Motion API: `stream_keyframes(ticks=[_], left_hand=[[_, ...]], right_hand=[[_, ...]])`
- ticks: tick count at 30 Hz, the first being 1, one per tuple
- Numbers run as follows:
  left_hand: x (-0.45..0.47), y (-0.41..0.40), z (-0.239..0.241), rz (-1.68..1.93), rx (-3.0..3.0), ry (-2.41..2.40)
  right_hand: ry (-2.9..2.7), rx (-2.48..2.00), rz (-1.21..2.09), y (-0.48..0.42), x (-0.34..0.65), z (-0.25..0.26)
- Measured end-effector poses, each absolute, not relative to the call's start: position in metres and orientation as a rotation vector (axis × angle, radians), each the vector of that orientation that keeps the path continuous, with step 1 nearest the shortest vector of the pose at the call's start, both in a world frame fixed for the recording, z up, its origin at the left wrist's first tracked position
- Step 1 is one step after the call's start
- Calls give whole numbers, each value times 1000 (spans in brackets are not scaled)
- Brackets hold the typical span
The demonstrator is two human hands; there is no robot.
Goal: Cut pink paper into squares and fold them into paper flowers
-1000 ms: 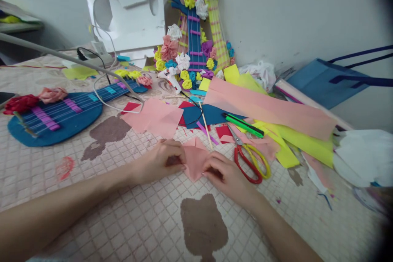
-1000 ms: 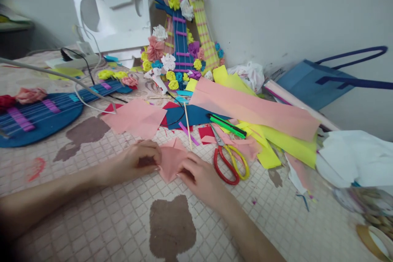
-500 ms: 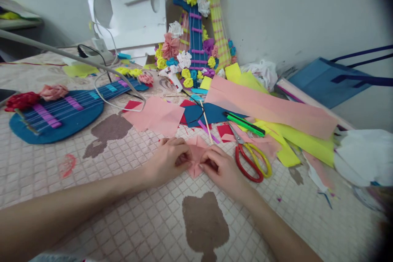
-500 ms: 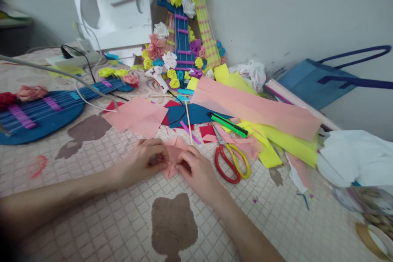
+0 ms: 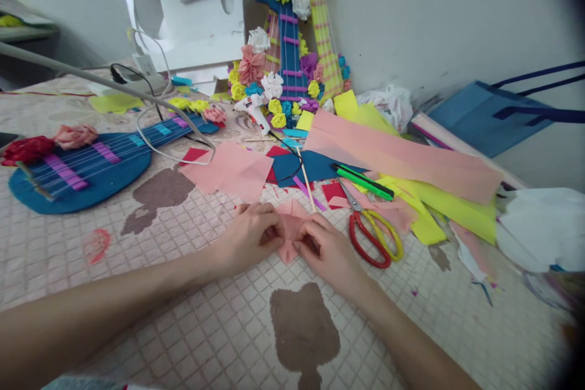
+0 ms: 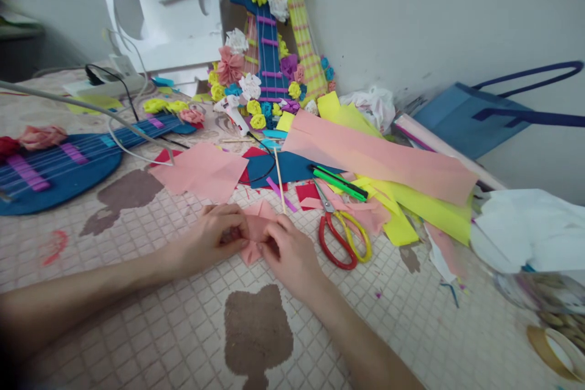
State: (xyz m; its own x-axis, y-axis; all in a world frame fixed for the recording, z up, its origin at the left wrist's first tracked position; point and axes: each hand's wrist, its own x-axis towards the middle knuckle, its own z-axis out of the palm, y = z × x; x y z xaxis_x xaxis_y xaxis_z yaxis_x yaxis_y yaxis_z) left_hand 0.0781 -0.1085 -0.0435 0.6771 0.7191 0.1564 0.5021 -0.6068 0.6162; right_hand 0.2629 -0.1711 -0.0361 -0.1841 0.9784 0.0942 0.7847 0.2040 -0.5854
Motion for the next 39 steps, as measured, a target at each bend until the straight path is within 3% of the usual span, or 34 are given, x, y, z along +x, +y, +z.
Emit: stream_keyframes(ticks=[13,39], left_hand=[[79,-111,-46,551,2390,969],[79,-114,-39,463,2417,976]], right_hand=[[-2024,-1692,421,-174,257,-43],[-2061,-1742,416,-179,253,-40]])
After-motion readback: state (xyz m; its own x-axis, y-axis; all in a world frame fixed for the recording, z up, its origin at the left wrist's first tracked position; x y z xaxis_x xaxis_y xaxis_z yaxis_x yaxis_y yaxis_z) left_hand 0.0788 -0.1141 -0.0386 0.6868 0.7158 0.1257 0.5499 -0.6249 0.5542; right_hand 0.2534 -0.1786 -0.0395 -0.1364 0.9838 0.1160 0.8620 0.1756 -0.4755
